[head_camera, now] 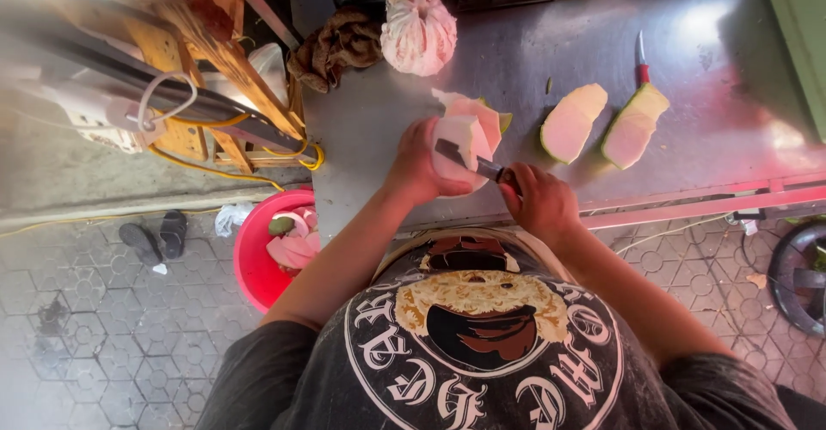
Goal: Peeling a pomelo and wrapping the fruit sections at a stall.
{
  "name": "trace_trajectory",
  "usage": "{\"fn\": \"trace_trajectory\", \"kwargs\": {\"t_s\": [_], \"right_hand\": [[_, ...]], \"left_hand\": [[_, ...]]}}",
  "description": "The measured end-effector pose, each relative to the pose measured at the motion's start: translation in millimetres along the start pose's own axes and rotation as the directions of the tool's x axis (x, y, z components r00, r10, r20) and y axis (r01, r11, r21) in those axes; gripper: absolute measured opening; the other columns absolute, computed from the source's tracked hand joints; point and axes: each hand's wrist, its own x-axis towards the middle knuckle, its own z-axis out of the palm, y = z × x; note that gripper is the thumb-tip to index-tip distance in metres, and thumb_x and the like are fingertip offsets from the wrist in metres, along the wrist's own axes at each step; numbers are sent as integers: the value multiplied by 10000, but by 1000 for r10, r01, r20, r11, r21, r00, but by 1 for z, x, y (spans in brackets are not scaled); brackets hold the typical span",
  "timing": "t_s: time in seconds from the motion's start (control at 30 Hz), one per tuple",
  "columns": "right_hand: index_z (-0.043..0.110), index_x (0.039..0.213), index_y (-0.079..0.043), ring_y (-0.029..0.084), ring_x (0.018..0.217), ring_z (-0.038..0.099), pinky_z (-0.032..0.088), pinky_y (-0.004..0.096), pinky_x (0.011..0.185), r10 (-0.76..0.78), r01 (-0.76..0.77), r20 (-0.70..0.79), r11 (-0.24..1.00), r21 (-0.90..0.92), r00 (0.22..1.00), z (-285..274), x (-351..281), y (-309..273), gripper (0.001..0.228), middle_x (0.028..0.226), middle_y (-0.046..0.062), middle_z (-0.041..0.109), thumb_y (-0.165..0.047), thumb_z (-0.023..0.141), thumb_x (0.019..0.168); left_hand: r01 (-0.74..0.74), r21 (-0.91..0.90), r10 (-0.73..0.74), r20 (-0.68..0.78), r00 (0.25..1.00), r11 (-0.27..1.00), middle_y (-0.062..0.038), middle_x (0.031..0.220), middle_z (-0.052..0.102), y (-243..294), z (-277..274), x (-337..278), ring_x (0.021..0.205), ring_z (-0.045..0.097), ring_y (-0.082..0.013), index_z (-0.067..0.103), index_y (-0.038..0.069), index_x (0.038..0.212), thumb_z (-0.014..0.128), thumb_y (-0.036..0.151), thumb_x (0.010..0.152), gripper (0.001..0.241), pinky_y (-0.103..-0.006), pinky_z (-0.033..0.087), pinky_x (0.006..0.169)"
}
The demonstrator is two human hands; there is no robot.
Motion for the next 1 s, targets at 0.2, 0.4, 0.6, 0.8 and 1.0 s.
{"fn": "trace_trajectory", "kwargs": {"t_s": [0.2, 0.4, 0.6, 0.8, 1.0], "right_hand": [[607, 1090, -127, 403, 804, 692, 541, 514, 631, 78, -78, 24, 996, -35, 997, 3, 39, -11, 282, 934, 136, 722, -397, 610, 1011], [617, 1137, -108, 452, 774, 679, 535, 559, 639, 137, -139, 86, 990, 16, 987, 1, 24, 14, 313, 870, 189, 713, -394, 563, 1021], [656, 1115, -113, 469, 832, 669, 523, 570, 728, 245, -262, 160, 961, 91, 956, 43, 54, 40, 415, 900, 223, 714, -464, 440, 1073], [676, 1038, -102, 319, 641, 612, 504, 455, 542, 297, -461, 420, 806, 372, 858, 122, 27, 130, 564, 755, 142, 640, -560, 350, 1076], [588, 1020, -140, 111, 457, 296, 220, 298, 417, 367, -899, 829, 290, 329, 422, 51, 55, 67, 537, 602, -47, 376, -613, 336, 1038]], "left_hand": [[9, -25, -9, -22, 1000, 1000, -218, 1513, 401, 4, 6, 0, 1437, 359, -423, 333, 9, 1503, 993, 489, 475, 1312, -479, 336, 1202], [-36, 2, 36, -68, 997, 999, -222, 1479, 406, 8, 12, -4, 1401, 360, -432, 338, 28, 1467, 994, 452, 432, 1297, -499, 351, 1166], [-28, 24, 29, -25, 999, 999, -164, 1491, 441, 22, 8, -6, 1408, 394, -410, 380, 131, 1465, 999, 438, 475, 1207, -506, 375, 1184], [-78, 35, 81, -84, 993, 996, -200, 1499, 399, 16, 11, -6, 1400, 362, -439, 320, 80, 1486, 995, 449, 467, 1277, -524, 369, 1144], [-120, 106, 127, -59, 990, 987, -204, 1488, 401, 29, 12, -16, 1381, 375, -435, 316, 32, 1475, 1011, 454, 460, 1301, -523, 374, 1156]]}}
